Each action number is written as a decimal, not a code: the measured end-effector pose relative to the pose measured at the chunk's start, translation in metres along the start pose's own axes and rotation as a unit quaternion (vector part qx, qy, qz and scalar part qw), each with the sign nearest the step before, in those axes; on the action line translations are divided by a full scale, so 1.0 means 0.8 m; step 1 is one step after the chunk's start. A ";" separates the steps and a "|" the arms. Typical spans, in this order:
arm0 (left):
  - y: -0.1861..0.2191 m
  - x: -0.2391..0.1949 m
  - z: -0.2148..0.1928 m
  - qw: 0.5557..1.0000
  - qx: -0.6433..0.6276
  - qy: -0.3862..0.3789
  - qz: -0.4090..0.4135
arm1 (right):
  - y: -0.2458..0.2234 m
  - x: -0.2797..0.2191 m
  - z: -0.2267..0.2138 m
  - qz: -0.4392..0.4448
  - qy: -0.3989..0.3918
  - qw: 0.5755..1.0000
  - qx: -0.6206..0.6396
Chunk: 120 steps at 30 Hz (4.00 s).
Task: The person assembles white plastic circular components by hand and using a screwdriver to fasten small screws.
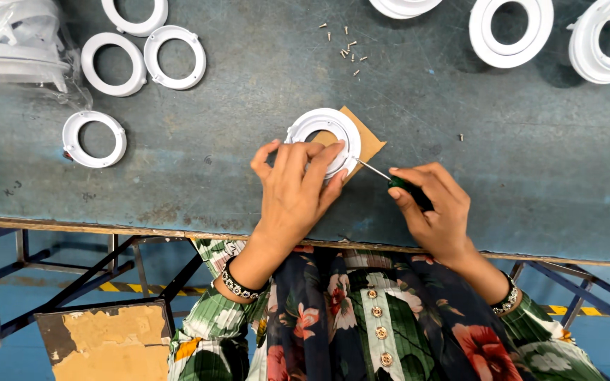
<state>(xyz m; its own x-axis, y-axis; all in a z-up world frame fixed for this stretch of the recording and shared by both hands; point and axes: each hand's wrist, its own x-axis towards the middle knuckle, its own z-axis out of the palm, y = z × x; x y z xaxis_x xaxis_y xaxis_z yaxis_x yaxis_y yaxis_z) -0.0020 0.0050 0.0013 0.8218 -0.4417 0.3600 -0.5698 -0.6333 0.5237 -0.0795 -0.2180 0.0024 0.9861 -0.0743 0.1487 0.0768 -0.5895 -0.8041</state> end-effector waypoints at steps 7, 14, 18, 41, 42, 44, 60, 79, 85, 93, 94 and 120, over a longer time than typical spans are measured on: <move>-0.002 -0.002 0.004 1.000 -0.020 0.002 0.000 | 0.002 0.002 0.000 0.000 0.007 1.000 0.001; -0.003 0.000 0.001 1.000 -0.029 -0.005 0.002 | 0.002 0.004 0.003 -0.020 0.009 1.000 -0.004; -0.001 0.004 -0.004 0.998 -0.062 -0.018 -0.009 | 0.001 0.004 0.004 -0.038 0.011 0.999 -0.007; -0.008 -0.003 0.008 0.998 -0.023 -0.017 0.062 | -0.015 -0.004 0.002 -0.081 0.011 0.992 -0.101; -0.009 -0.004 0.008 0.998 -0.027 -0.017 0.061 | -0.014 -0.006 0.004 -0.056 -0.009 0.995 -0.083; -0.010 -0.005 0.008 0.997 -0.036 -0.019 0.058 | -0.014 -0.009 0.009 -0.003 -0.035 0.998 -0.051; -0.008 -0.002 0.004 0.998 -0.056 -0.030 0.025 | -0.011 -0.001 0.015 0.100 -0.030 0.993 -0.060; -0.009 -0.003 0.005 0.998 -0.054 -0.024 0.023 | -0.009 0.000 0.016 0.060 0.013 0.996 -0.064; -0.009 -0.003 0.005 0.998 -0.049 -0.027 0.025 | 0.005 -0.007 0.015 0.133 -0.041 0.990 -0.028; -0.007 0.000 0.004 0.998 -0.050 -0.029 0.024 | 0.000 -0.004 0.019 0.081 -0.010 0.995 0.057; -0.007 0.000 0.004 0.998 -0.049 -0.030 0.024 | -0.002 -0.004 0.018 0.087 -0.012 0.995 0.048; -0.006 0.003 0.002 0.998 -0.052 -0.026 0.030 | -0.001 0.005 0.007 0.030 -0.049 0.995 -0.084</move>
<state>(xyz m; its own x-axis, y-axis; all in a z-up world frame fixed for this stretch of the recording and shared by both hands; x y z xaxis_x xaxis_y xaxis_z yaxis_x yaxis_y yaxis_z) 0.0029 0.0058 -0.0018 0.7833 -0.5109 0.3543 -0.6124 -0.5359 0.5812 -0.0752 -0.2133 0.0006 0.9985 -0.0384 0.0402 0.0008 -0.7133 -0.7008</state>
